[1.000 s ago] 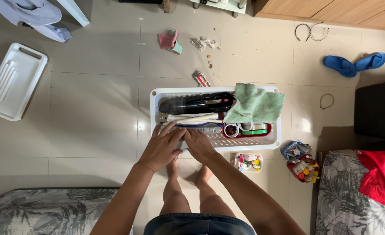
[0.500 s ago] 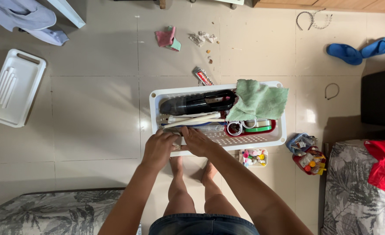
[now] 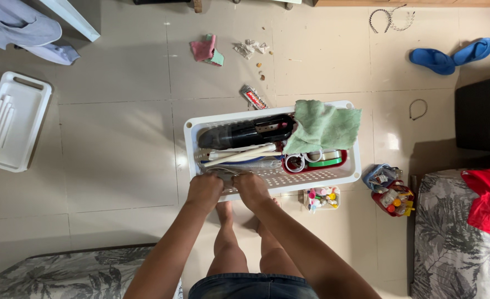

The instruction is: The person organizes a white rolling cart by wiping it with a cloth, coiling a cable, and placing a tray on top. They then sit on the floor, empty a plastic container of small bottles, wipe the container, and place the bottles back inside.

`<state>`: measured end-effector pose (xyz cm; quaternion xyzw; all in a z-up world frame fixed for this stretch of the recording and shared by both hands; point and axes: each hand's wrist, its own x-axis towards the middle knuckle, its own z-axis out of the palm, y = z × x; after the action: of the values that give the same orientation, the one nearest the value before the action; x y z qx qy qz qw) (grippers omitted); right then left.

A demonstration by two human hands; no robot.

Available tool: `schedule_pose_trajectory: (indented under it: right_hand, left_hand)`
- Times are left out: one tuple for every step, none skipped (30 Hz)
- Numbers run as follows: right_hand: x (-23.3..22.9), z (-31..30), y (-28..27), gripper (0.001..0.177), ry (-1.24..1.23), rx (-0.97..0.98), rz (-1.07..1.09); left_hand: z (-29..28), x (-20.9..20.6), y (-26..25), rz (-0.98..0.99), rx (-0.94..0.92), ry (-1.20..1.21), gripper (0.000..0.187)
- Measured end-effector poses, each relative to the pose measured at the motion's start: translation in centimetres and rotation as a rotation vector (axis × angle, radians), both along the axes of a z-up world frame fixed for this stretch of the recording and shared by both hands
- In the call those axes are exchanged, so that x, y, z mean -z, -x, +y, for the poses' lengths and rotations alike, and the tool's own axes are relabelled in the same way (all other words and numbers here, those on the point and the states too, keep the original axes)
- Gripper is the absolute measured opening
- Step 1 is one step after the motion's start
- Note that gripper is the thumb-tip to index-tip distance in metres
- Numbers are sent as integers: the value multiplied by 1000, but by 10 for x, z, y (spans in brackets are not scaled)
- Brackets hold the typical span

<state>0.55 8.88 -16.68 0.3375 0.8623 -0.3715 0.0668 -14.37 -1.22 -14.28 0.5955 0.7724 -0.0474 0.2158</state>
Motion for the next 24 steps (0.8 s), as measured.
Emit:
schedule_pose_trajectory:
  right_hand:
    - [3, 2, 6, 18, 72, 27, -96]
    - [5, 3, 11, 17, 26, 16, -124]
    - [7, 3, 15, 16, -19, 5, -152]
    - [6, 4, 18, 16, -66, -6, -179]
    - [3, 5, 17, 17, -56, -6, -195]
    - [-2, 5, 15, 19, -46, -6, -208]
    - [-7, 6, 11, 20, -37, -7, -221]
    - [-15, 7, 4, 19, -81, 26, -69]
    - [-23, 7, -9, 22, -125, 57, 83]
    - [-32, 9, -23, 27, -169, 87, 233]
    - [-38, 15, -36, 25, -134, 107, 234]
    - [-44, 21, -51, 22, -97, 125, 233]
    - [-49, 28, -66, 20, -59, 144, 232]
    - [-55, 34, -81, 19, -53, 211, 224]
    - [-60, 42, -96, 19, -47, 279, 215]
    - [-63, 53, -107, 21, -78, 337, 194]
    - [-65, 63, -117, 25, -109, 395, 173]
    - [-69, 73, -126, 30, -171, 390, 196]
    - [-71, 88, -132, 36, -233, 385, 219]
    - [-73, 101, -135, 42, -293, 380, 240]
    - [-74, 113, -134, 45, -362, 389, 221]
    - [-74, 126, -130, 47, -428, 397, 203]
    - [-75, 137, -126, 50, -452, 396, 216]
    - [-75, 149, -121, 52, -475, 392, 230]
  left_hand:
    - [3, 3, -1, -12, -10, 45, 9]
    - [6, 6, -3, -26, -21, 89, 9]
    - [10, 8, -4, -40, -31, 133, 10]
    - [13, 8, -5, -30, -27, 132, 10]
    - [16, 7, -6, -20, -22, 131, 9]
    - [17, 3, -6, -6, -20, 129, 10]
    - [16, -4, -6, -29, -63, 58, 10]
    - [15, -12, -7, -51, -105, -15, 15]
    - [14, -22, -7, -73, -147, -88, 22]
    - [11, -34, -9, -115, -232, -121, 19]
    - [5, -47, -9, -158, -318, -153, 16]
    - [0, -59, -9, -202, -404, -182, 14]
    - [-1, -71, -9, -203, -458, -225, 14]
    - [-1, -82, -7, -201, -511, -268, 15]
    - [0, -93, -5, -200, -563, -312, 16]
    - [5, -101, -2, -166, -516, -363, 15]
    - [13, -107, 2, -131, -468, -413, 17]
    - [21, -111, 4, -98, -420, -461, 20]
    - [31, -114, 5, -101, -372, -479, 28]
    - [42, -114, 6, -103, -325, -493, 37]
    - [51, -113, 4, -106, -279, -507, 46]
    - [57, -112, 1, -88, -251, -468, 50]
    - [64, -110, -4, -69, -223, -428, 53]
    - [68, -108, -11, -49, -199, -389, 56]
